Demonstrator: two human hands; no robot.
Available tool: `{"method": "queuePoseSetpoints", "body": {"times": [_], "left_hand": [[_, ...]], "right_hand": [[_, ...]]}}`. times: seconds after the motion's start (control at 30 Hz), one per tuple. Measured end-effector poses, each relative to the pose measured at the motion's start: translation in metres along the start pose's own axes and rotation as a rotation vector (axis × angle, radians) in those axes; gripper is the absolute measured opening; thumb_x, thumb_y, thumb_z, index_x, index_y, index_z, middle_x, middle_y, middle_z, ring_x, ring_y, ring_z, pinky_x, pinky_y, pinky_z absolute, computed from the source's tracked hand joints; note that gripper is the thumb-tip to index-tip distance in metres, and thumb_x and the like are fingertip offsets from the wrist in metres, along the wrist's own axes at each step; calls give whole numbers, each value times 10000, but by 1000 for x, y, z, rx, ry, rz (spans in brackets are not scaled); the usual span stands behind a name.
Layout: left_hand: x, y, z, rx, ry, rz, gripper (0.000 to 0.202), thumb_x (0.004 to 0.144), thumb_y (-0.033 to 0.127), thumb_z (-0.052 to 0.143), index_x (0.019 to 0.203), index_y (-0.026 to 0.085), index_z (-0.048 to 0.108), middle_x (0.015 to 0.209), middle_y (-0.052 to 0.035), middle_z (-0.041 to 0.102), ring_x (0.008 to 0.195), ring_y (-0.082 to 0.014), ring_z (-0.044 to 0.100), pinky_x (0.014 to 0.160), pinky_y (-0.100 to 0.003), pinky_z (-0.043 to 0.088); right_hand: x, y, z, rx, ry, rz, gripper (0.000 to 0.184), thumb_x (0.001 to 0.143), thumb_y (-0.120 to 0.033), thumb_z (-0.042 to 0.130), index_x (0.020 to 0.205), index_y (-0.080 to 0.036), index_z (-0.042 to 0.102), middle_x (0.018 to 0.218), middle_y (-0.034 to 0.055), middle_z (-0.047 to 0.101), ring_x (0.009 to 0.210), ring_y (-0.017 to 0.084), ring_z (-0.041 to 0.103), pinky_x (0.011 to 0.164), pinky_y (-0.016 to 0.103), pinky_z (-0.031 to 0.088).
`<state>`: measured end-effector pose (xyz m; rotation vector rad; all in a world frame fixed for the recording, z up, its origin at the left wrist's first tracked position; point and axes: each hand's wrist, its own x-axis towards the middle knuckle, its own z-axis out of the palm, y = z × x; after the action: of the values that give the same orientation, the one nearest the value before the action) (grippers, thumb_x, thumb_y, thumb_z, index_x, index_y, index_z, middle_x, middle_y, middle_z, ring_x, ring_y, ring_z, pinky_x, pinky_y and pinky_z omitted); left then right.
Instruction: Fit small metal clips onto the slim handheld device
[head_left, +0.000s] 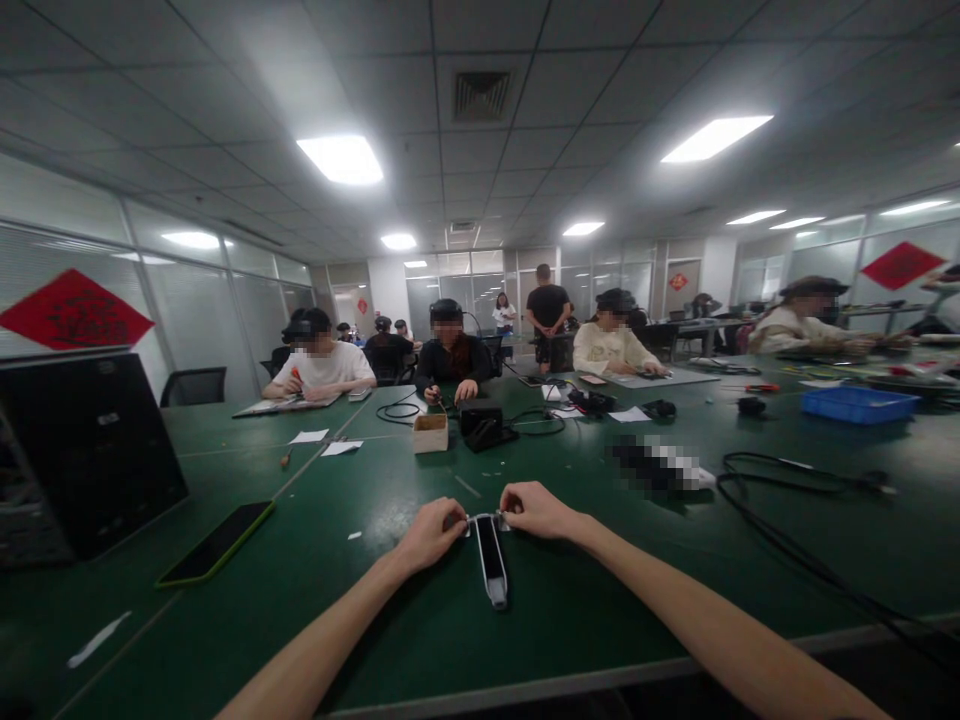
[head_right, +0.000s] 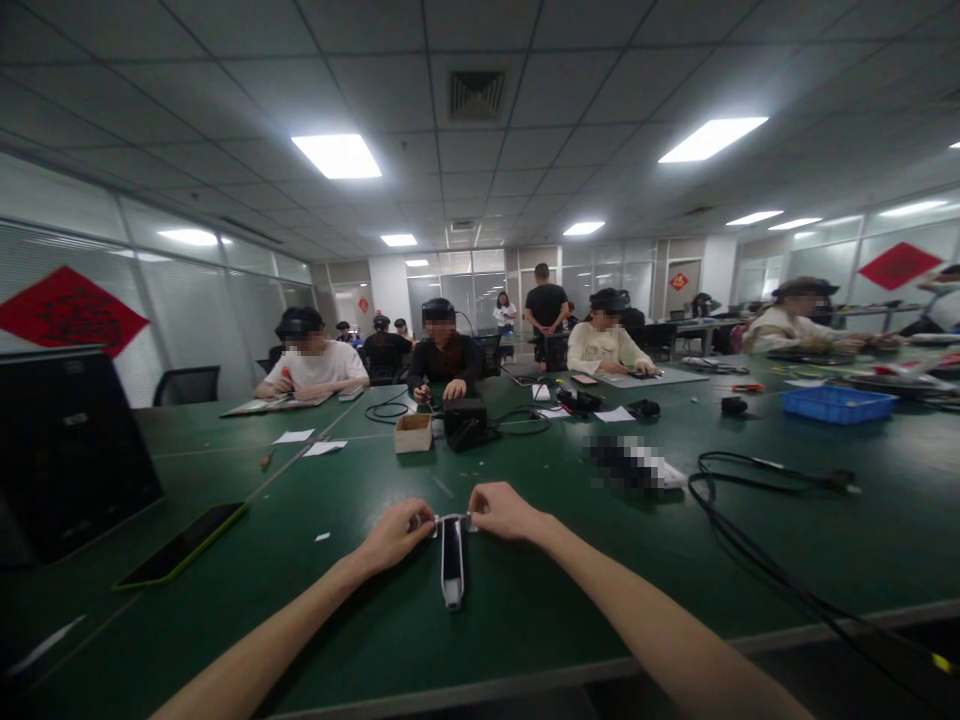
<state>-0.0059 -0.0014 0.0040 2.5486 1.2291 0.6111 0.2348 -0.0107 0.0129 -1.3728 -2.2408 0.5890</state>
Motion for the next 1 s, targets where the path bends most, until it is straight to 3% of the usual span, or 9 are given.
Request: {"method": "queuePoseSetpoints", "body": {"times": [0.33, 0.63, 1.0], "left_hand": [[0, 2, 0, -1, -5, -17, 191, 840, 317, 496, 880, 175, 617, 860, -29, 614, 753, -159, 542, 671, -261, 415], [1, -1, 2, 1, 7, 3, 186, 837, 310, 496, 876, 173, 616, 852, -28, 615, 740, -154, 543, 666, -257, 415], [1, -2, 3, 7, 13, 17, 204, 841, 326, 489, 880, 175, 621, 831, -26, 613, 733, -160, 538, 660, -257, 409]], "right_hand": [[-6, -11, -7, 5, -25, 0, 200, 768, -280, 561, 906, -172, 655, 875, 26, 632, 751, 135, 563, 626, 225, 432], [0, 3, -5, 42, -47, -13, 262, 786, -356, 559, 934, -169, 666, 910, 37, 655, 790, 151, 599, 668, 236, 462], [-2, 2, -9, 70, -92, -34, 319, 830, -413, 525, 955, -165, 683, 912, 45, 683, 806, 159, 617, 724, 253, 471]]}}
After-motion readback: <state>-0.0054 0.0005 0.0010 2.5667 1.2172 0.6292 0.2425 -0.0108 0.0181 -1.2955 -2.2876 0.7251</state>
